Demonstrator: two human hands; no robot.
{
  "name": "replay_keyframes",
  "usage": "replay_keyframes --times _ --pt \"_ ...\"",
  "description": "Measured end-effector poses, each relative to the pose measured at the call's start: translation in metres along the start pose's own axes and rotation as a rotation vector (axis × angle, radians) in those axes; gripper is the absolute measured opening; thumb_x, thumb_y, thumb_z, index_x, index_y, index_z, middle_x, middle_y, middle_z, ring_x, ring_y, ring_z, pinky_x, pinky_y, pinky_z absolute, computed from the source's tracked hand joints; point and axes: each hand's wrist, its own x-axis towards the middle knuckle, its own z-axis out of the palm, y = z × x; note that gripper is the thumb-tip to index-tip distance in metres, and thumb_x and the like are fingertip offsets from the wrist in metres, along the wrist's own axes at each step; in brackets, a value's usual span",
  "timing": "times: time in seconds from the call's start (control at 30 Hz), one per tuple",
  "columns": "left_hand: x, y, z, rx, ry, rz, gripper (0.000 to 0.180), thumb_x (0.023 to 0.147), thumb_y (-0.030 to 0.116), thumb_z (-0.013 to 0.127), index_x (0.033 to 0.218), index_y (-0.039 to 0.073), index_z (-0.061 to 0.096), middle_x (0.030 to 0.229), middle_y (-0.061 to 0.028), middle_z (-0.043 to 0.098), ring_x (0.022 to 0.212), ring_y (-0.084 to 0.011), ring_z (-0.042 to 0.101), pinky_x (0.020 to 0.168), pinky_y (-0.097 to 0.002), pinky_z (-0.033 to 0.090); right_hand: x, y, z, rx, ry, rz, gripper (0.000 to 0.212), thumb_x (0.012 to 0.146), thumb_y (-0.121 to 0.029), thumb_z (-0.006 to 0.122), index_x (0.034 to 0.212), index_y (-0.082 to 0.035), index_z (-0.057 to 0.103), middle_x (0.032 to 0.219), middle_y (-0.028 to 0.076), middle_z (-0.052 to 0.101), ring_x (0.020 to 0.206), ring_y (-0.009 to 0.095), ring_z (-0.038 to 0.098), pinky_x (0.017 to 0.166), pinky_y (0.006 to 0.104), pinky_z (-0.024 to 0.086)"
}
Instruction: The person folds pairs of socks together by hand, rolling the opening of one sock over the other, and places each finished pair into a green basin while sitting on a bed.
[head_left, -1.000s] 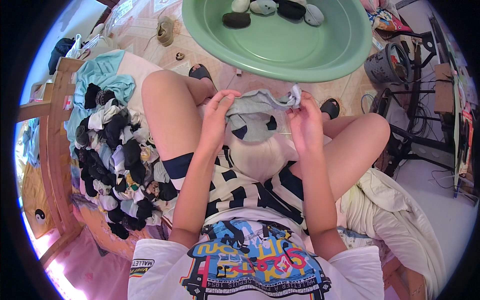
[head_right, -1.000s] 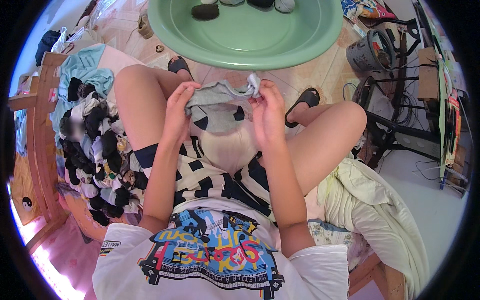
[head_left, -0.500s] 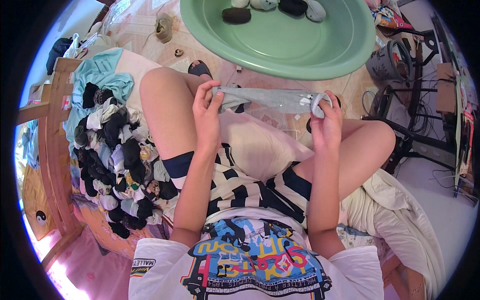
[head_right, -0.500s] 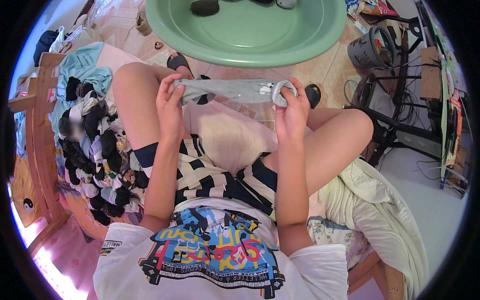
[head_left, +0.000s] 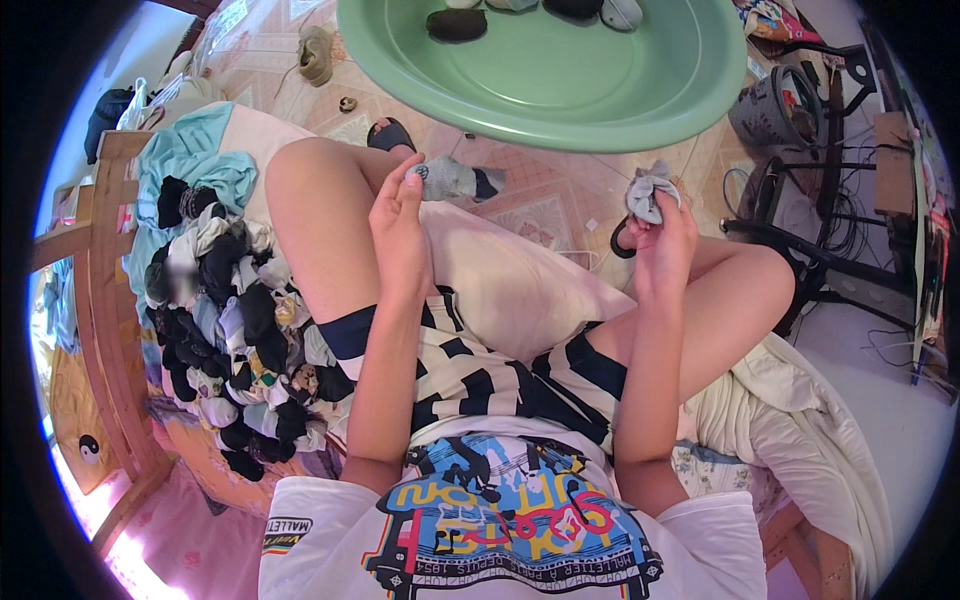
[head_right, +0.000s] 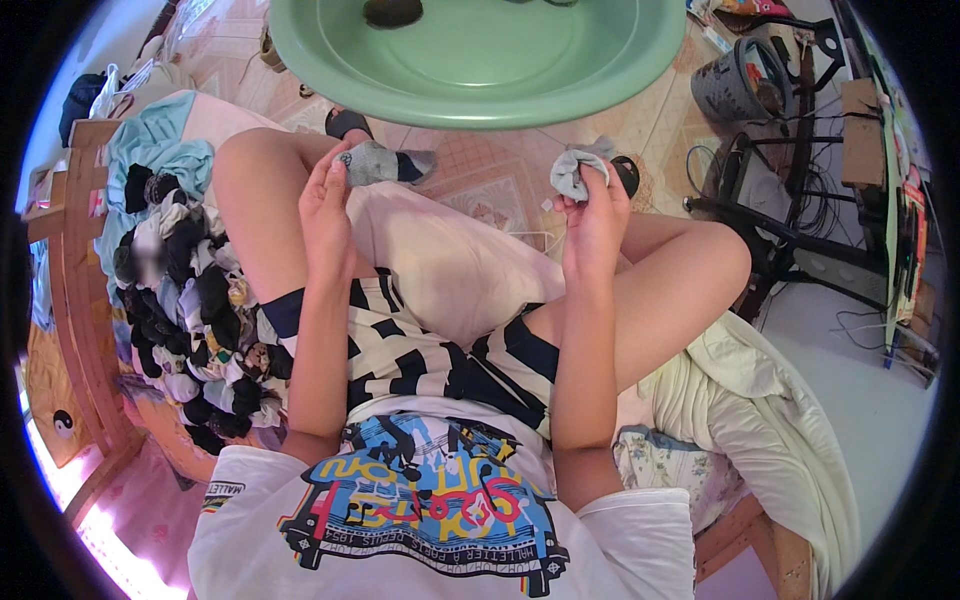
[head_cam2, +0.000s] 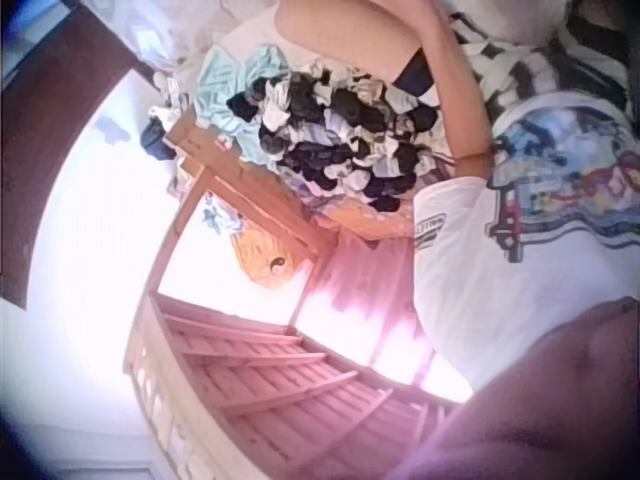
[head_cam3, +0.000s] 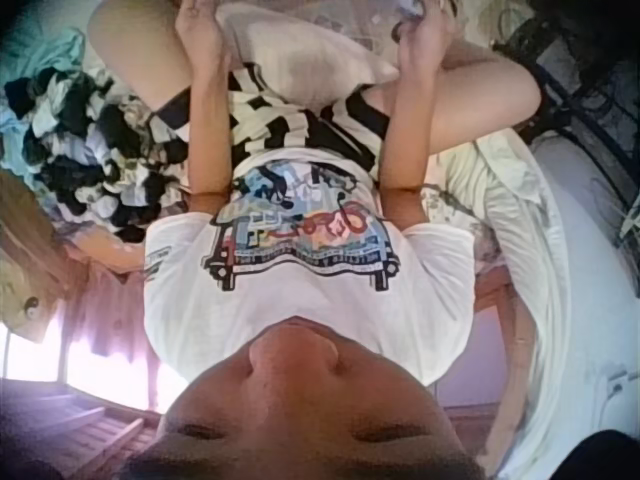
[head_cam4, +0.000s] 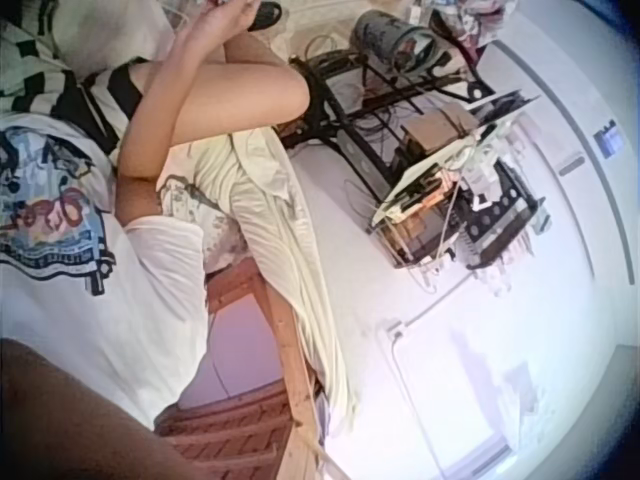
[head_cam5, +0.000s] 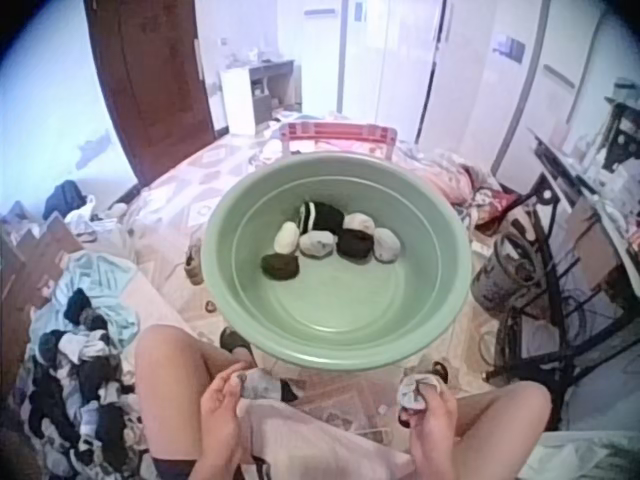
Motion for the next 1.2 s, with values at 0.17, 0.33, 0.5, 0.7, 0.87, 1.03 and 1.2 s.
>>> replay_keyframes --times 0.17,0.33,0.5,0.7,0.87,1.03,1.2 --pt "-0.001 0.004 0.005 0.079 0.031 -0.033 0.034 0.102 0.018 0.051 0.129 -0.003 0.055 0.107 -0.0043 0.062 0.092 -0.0094 0.056 0.085 -0.0237 0.044 -0.003 0.003 0.003 0.01 -0.019 -0.004 0.017 0.096 -0.014 0.054 0.098 -0.001 0.065 0.085 0.007 0.066 0.066 0.013 0.057 0.056 0.0277 0.046" --pt "-0.012 0.002 0.025 0.099 0.034 -0.047 0.028 0.101 0.017 0.052 0.122 -0.001 0.058 0.096 -0.0027 0.063 0.082 -0.0073 0.056 0.075 -0.0208 0.046 -0.02 0.012 0.024 -0.063 -0.132 0.03 0.02 0.097 -0.015 0.054 0.097 0.0 0.066 0.089 0.008 0.068 0.071 0.014 0.062 0.059 0.0284 0.049" --pt "-0.014 -0.01 0.014 0.305 -0.036 0.043 0.015 0.098 0.012 0.053 0.105 0.001 0.059 0.081 -0.0002 0.059 0.075 -0.0045 0.053 0.067 -0.0194 0.044 -0.031 0.024 0.036 0.066 -0.297 0.316 0.025 0.096 -0.021 0.053 0.097 0.0 0.065 0.091 0.008 0.067 0.082 0.016 0.063 0.069 0.0306 0.05" --pt "-0.014 -0.006 0.012 -0.146 0.002 0.052 0.006 0.094 0.007 0.056 0.099 0.003 0.058 0.08 0.0013 0.054 0.073 -0.0042 0.053 0.066 -0.0197 0.044 -0.031 0.022 0.037 0.594 -0.637 0.521 0.025 0.092 -0.03 0.049 0.078 -0.009 0.049 0.075 0.004 0.051 0.073 0.017 0.049 0.067 0.0308 0.039" --pt "-0.016 -0.011 0.011 -0.243 -0.109 -0.054 0.011 0.091 0.002 0.06 0.101 0.004 0.055 0.083 0.0009 0.056 0.073 -0.0055 0.054 0.069 -0.0217 0.046 -0.035 0.015 0.04 0.53 -0.694 0.483 0.029 0.094 -0.031 0.048 0.075 -0.009 0.045 0.072 0.003 0.048 0.07 0.015 0.046 0.064 0.0294 0.037" --pt "-0.012 -0.018 0.01 -0.087 -0.16 0.103 0.021 0.088 0.0 0.066 0.104 0.006 0.053 0.099 -0.0006 0.054 0.089 -0.0072 0.052 0.081 -0.023 0.042 -0.038 0.019 0.048 -0.373 -0.253 0.116 0.026 0.098 -0.023 0.047 0.084 -0.004 0.058 0.075 0.002 0.058 0.066 0.009 0.052 0.059 0.0258 0.041" --pt "-0.022 -0.023 0.019 -0.126 -0.223 -0.107 0.032 0.084 -0.005 0.068 0.109 0.006 0.052 0.107 -0.0007 0.052 0.102 -0.0109 0.053 0.088 -0.0247 0.042 -0.044 0.037 0.056 -0.352 -0.277 0.18 0.024 0.099 -0.019 0.049 0.087 -0.003 0.061 0.074 0.0 0.058 0.062 0.007 0.054 0.051 0.0228 0.042"
